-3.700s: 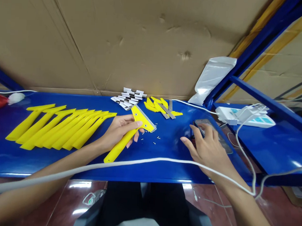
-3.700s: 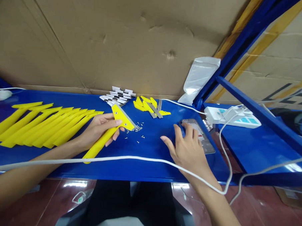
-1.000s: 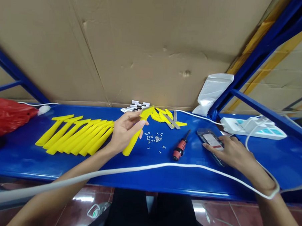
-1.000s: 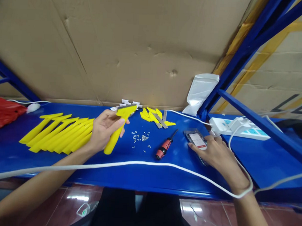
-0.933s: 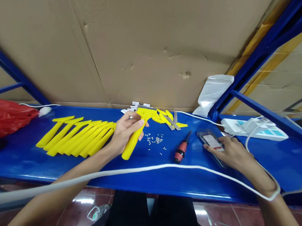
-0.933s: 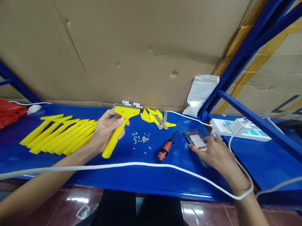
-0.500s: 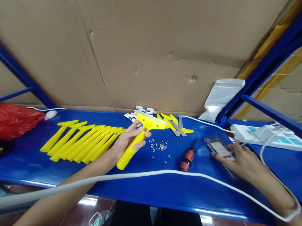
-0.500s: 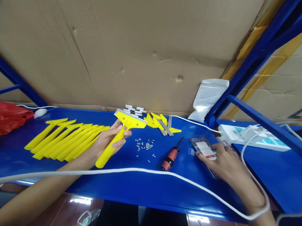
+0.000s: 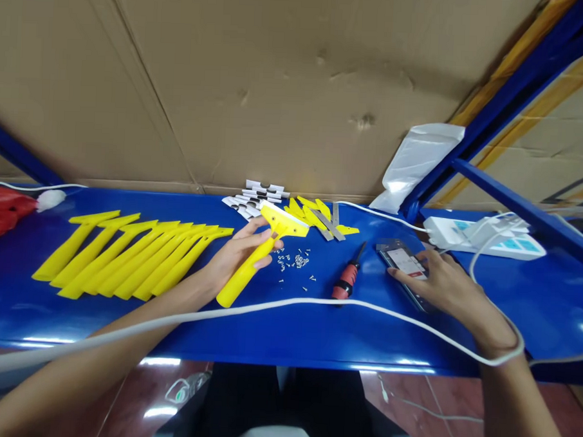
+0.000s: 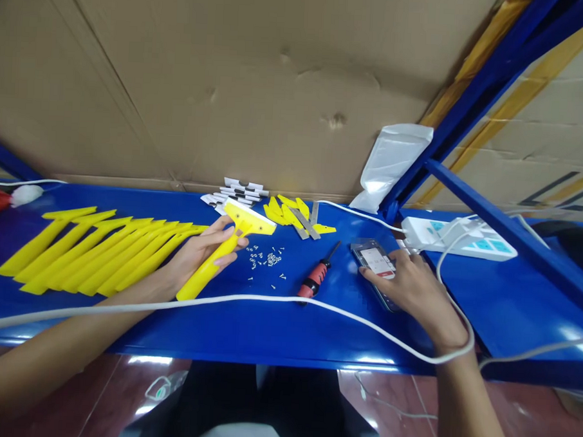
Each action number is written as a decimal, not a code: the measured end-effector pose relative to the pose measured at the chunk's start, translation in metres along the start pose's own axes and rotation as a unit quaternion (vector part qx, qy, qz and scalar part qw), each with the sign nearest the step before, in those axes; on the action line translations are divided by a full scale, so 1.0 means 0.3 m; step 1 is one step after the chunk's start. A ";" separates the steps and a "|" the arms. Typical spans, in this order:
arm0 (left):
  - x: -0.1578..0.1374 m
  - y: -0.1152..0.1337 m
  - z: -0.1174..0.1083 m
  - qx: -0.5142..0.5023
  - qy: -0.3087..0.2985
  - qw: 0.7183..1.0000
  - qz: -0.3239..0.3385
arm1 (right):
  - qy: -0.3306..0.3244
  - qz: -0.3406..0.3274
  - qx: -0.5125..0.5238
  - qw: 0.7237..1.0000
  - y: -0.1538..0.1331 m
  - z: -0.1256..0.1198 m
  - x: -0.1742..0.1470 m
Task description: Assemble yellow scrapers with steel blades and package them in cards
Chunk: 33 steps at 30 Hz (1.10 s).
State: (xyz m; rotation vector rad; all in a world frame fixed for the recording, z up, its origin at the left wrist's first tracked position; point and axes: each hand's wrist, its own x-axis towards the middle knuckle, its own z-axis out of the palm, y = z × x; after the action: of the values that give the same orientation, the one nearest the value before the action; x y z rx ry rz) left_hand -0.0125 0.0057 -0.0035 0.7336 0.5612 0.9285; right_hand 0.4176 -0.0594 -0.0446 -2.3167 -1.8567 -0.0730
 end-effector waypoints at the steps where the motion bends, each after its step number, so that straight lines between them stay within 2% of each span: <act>1: 0.002 -0.001 -0.001 0.005 0.002 1.000 -0.002 | -0.011 0.003 -0.003 1.000 0.000 -0.003 0.000; 5: 0.010 -0.006 -0.009 0.023 -0.003 1.000 -0.020 | -0.036 0.009 -0.014 0.999 -0.003 -0.019 -0.004; 8: 0.016 -0.010 -0.007 0.034 -0.003 0.999 -0.022 | -0.019 -0.013 -0.017 1.000 -0.042 -0.041 -0.018; 10: 0.018 -0.009 0.003 0.036 0.015 0.999 -0.019 | 0.006 -0.066 0.001 0.998 -0.098 -0.060 -0.027; 12: 0.016 -0.006 0.018 0.034 0.032 0.999 -0.022 | 0.041 -0.159 0.063 0.984 -0.171 -0.081 -0.026; 13: 0.015 -0.004 0.025 0.035 0.035 0.998 -0.026 | 0.036 -0.202 0.090 0.975 -0.209 -0.091 -0.019; 18: 0.014 -0.003 0.022 0.044 0.029 0.998 -0.027 | -0.107 -0.362 0.141 0.915 -0.375 -0.130 0.076; 21: 0.021 -0.012 -0.004 0.038 0.019 0.999 -0.033 | -0.221 -0.430 0.168 0.859 -0.449 -0.143 0.131; 23: 0.025 -0.016 -0.016 0.037 0.014 0.998 -0.038 | -0.273 -0.441 0.189 0.834 -0.488 -0.145 0.146; 25: 0.027 -0.019 -0.021 0.040 0.018 0.998 -0.043 | -0.301 -0.436 0.213 0.821 -0.514 -0.140 0.143; 33: 0.013 -0.031 -0.001 0.042 0.034 0.997 -0.048 | -0.269 -0.427 0.303 0.808 -0.508 -0.093 0.084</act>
State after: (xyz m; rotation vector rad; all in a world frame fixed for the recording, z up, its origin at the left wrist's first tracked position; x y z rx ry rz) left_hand -0.0061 0.0055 -0.0115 0.7466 0.6932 0.8467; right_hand 0.2769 -0.0077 0.0022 -0.9987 -2.5199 0.9946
